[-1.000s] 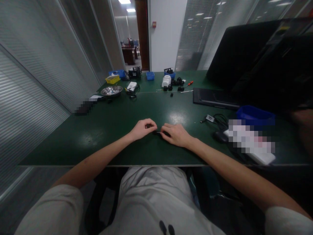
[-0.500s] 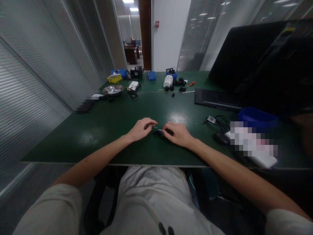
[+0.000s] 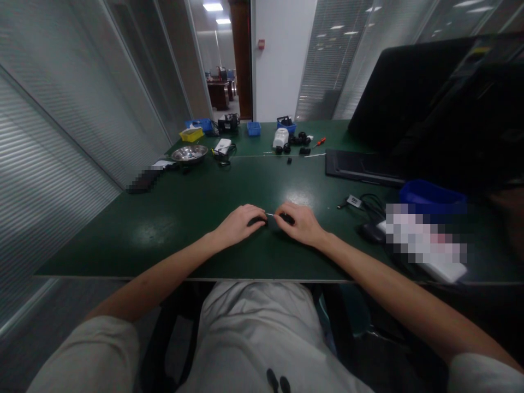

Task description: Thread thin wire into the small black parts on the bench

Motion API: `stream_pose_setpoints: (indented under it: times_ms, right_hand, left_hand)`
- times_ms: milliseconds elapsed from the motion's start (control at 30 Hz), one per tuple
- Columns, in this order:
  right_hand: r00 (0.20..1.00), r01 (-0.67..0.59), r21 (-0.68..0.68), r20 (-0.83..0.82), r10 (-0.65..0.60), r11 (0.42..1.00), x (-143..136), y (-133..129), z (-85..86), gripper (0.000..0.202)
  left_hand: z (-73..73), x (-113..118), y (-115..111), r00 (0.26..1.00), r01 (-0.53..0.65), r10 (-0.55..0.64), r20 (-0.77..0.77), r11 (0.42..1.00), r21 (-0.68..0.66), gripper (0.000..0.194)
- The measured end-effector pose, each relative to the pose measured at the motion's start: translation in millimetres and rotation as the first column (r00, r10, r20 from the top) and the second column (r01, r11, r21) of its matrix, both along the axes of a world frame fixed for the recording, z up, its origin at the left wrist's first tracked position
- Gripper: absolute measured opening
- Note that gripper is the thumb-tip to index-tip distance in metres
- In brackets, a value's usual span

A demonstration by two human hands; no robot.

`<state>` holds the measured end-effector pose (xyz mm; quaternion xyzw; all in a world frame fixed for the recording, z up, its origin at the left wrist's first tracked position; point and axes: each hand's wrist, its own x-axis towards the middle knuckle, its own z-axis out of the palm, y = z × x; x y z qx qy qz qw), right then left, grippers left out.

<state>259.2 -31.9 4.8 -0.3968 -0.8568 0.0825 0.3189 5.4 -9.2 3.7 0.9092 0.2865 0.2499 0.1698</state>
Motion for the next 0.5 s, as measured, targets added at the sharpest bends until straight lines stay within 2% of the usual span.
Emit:
stream_pose_setpoints:
  times_ms: [167,267,333,400,467,500]
  right_hand:
    - [1.0,-0.009,0.028,-0.014,0.009,1.0,0.9,0.2,0.5,0.018]
    - [0.999,-0.025,0.056,-0.025,0.026,0.998,1.2,0.7,-0.4,0.016]
    - [0.999,-0.03,0.061,-0.028,0.031,0.998,1.5,0.7,-0.6,0.016]
    - [0.999,-0.031,0.059,-0.028,0.033,0.998,1.8,0.5,-0.2,0.015]
    - [0.999,-0.031,0.056,-0.023,0.033,0.998,2.0,0.6,0.1,0.015]
    - [0.999,-0.032,0.054,-0.019,0.033,0.998,2.1,0.7,0.1,0.015]
  left_hand:
    - [-0.9,-3.7,2.0,0.993,-0.035,0.033,-0.11,0.999,-0.011,0.027]
    - [0.3,-31.7,18.4,0.989,-0.086,0.082,-0.12,0.996,-0.028,0.028]
    - [1.6,-73.4,35.1,0.972,-0.214,0.204,-0.114,0.973,-0.089,0.03]
    - [2.5,-134.2,50.8,0.903,-0.427,0.409,-0.133,0.89,-0.158,0.036]
    - [2.1,-207.3,59.8,0.746,-0.665,0.639,-0.186,0.729,-0.164,0.035]
    - [1.1,-245.0,60.9,0.634,-0.774,0.748,-0.197,0.615,-0.154,0.035]
